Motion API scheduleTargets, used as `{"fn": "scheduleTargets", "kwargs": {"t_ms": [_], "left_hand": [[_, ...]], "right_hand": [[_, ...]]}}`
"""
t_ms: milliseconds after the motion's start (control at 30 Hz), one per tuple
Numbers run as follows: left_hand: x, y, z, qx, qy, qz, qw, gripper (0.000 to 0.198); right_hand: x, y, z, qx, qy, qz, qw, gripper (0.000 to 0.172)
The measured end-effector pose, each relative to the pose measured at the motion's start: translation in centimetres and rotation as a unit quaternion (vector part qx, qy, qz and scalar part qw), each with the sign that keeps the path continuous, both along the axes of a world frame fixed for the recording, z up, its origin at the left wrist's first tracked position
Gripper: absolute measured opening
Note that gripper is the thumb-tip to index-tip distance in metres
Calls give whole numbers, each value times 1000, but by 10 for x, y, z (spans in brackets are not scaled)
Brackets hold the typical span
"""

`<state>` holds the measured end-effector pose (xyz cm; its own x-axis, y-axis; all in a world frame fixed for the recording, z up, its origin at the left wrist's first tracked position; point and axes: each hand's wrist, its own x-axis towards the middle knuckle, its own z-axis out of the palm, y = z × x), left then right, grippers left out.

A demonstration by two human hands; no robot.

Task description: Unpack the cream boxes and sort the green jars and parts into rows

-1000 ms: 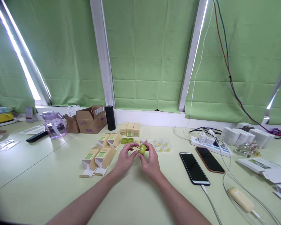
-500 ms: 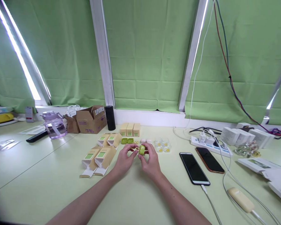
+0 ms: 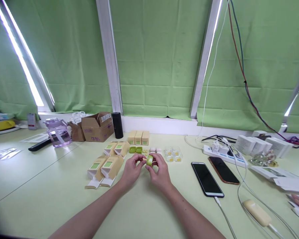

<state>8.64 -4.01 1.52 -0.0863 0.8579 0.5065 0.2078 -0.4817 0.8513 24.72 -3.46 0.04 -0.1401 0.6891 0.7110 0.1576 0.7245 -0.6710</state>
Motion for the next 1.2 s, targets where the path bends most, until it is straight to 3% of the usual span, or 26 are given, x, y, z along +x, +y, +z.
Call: {"fn": "scheduleTargets", "kwargs": {"t_ms": [633, 767, 867, 967, 1067, 1200], "left_hand": [[-1, -1, 1, -2, 13, -5, 1000, 8], [1, 0, 0, -9, 7, 1, 1000, 12], [1, 1, -1, -9, 19, 5, 1000, 16], [0, 2, -4, -10, 31, 12, 999, 18], [0, 3, -6, -11, 45, 10, 999, 21], [-1, 2, -5, 4, 66, 8, 998, 37]], "right_hand": [[1, -2, 0, -5, -8, 5, 1000, 38], [0, -2, -1, -59, 12, 19, 998, 40], [-1, -1, -2, -130, 54, 70, 988, 44], [-3, 1, -2, -155, 97, 106, 977, 45], [-2, 4, -2, -148, 106, 93, 979, 40], [3, 7, 0, -109, 64, 27, 992, 37]]}}
